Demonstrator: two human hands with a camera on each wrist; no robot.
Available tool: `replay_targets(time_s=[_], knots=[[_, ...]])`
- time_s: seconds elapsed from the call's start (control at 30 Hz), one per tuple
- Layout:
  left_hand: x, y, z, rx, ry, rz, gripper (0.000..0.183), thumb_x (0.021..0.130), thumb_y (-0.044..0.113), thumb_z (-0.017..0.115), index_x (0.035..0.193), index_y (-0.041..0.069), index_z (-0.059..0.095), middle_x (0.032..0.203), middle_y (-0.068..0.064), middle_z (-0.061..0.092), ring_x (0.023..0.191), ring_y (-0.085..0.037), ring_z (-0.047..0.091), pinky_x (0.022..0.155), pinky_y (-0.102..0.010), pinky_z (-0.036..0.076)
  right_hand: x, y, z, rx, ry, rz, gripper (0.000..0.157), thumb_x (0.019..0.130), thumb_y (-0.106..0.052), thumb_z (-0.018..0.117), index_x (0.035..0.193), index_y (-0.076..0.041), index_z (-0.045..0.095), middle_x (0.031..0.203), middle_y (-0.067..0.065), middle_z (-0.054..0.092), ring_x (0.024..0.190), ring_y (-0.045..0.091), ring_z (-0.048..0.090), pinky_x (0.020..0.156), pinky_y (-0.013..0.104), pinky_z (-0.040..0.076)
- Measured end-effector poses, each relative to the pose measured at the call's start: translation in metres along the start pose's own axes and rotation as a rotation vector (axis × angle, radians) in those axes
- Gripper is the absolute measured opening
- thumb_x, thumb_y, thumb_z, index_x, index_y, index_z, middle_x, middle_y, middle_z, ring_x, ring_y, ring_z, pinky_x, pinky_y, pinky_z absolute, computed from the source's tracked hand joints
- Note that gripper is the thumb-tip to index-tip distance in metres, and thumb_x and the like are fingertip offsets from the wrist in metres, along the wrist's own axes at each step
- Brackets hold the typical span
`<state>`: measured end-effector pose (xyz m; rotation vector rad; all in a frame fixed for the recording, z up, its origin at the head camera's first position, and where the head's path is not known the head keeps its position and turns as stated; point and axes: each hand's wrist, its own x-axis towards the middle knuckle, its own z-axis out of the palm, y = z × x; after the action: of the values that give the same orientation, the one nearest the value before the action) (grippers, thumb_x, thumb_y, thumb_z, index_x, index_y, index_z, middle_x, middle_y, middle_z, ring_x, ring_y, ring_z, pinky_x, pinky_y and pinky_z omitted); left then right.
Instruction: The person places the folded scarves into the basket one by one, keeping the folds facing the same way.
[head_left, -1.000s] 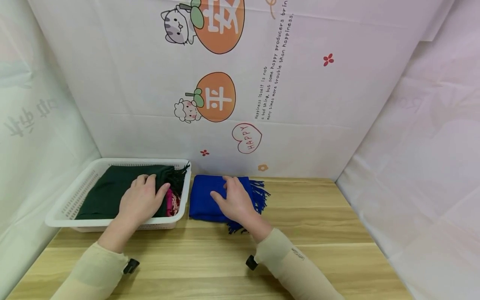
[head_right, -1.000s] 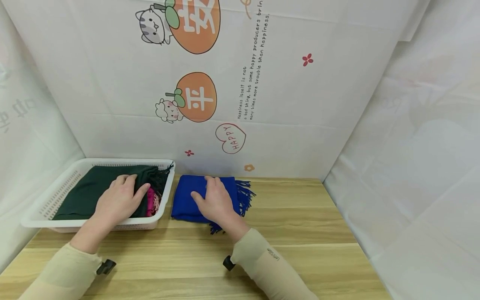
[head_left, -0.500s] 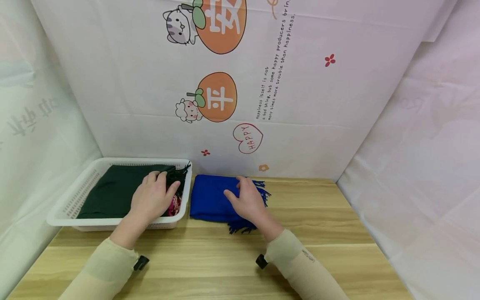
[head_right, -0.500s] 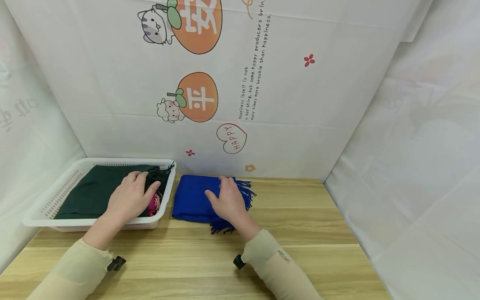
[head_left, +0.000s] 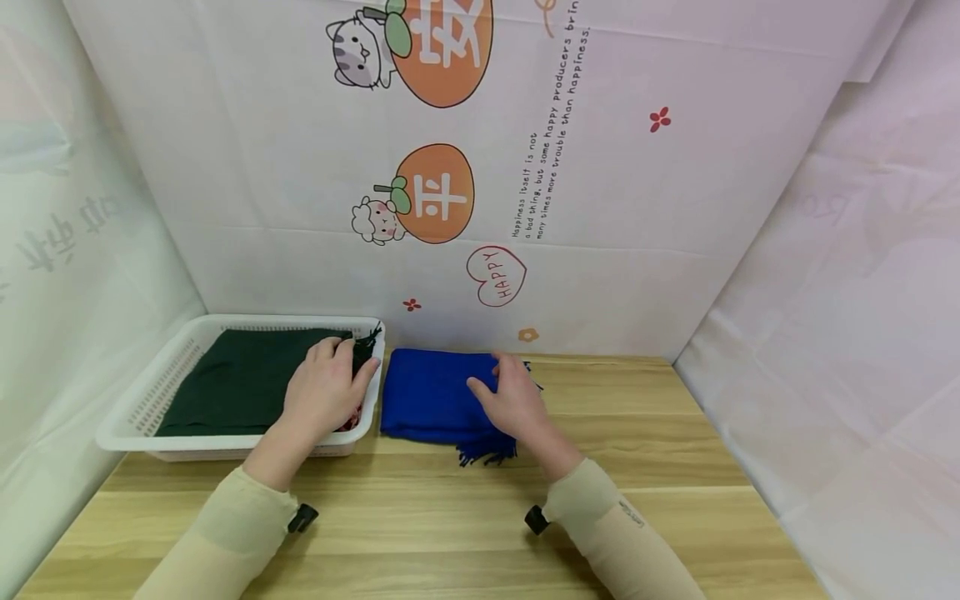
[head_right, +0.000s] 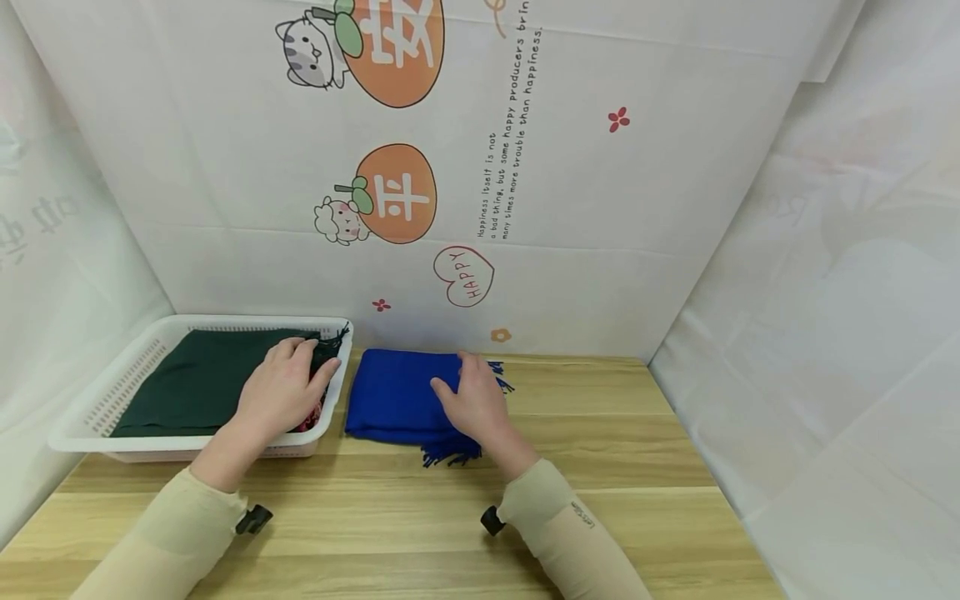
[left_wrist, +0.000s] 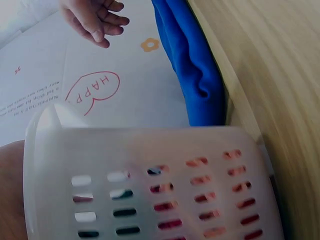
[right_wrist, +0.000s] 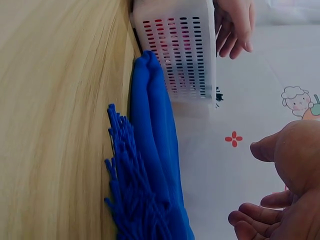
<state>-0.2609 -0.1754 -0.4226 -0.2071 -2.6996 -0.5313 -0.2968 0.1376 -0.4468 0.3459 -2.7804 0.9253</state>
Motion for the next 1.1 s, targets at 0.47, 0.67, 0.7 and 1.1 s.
replay_targets(time_s=[0.47, 0.67, 0.7, 1.1], knots=[[0.004, 0.020, 0.013, -0.033, -0.030, 0.057, 0.070, 0.117, 0.047, 0.055, 0.159, -0.009, 0.052, 0.159, -0.034, 0.050, 0.149, -0.052, 0.047, 0.118, -0.067, 0.046, 0.001, 0.016, -0.006, 0.024, 0.014, 0.024, 0.071, 0.111, -0.038, 0.072, 0.164, 0.000, 0.045, 0.138, 0.021, 0.061, 0.120, 0.035, 0.062, 0.100, 0.056, 0.055], [0.005, 0.035, 0.019, -0.063, -0.051, 0.077, 0.069, 0.116, 0.047, 0.058, 0.156, -0.009, 0.054, 0.161, -0.034, 0.049, 0.150, -0.051, 0.047, 0.118, -0.067, 0.046, 0.001, 0.023, -0.009, 0.028, 0.018, 0.027, 0.072, 0.111, -0.037, 0.072, 0.166, -0.001, 0.043, 0.142, 0.023, 0.059, 0.120, 0.036, 0.061, 0.099, 0.057, 0.055], [0.006, 0.037, 0.020, -0.065, -0.054, 0.081, 0.069, 0.116, 0.047, 0.058, 0.157, -0.008, 0.054, 0.161, -0.034, 0.049, 0.150, -0.050, 0.048, 0.117, -0.066, 0.046, 0.001, 0.023, -0.010, 0.029, 0.017, 0.035, 0.073, 0.111, -0.038, 0.072, 0.166, 0.000, 0.043, 0.142, 0.024, 0.059, 0.122, 0.036, 0.062, 0.100, 0.057, 0.055], [0.009, 0.058, 0.032, -0.050, -0.117, 0.119, 0.069, 0.116, 0.048, 0.058, 0.156, -0.008, 0.056, 0.158, -0.033, 0.052, 0.143, -0.048, 0.055, 0.110, -0.064, 0.054, 0.005, 0.031, -0.017, 0.004, 0.003, 0.106, 0.078, 0.110, -0.044, 0.071, 0.166, 0.003, 0.041, 0.141, 0.023, 0.060, 0.124, 0.038, 0.063, 0.104, 0.057, 0.054]])
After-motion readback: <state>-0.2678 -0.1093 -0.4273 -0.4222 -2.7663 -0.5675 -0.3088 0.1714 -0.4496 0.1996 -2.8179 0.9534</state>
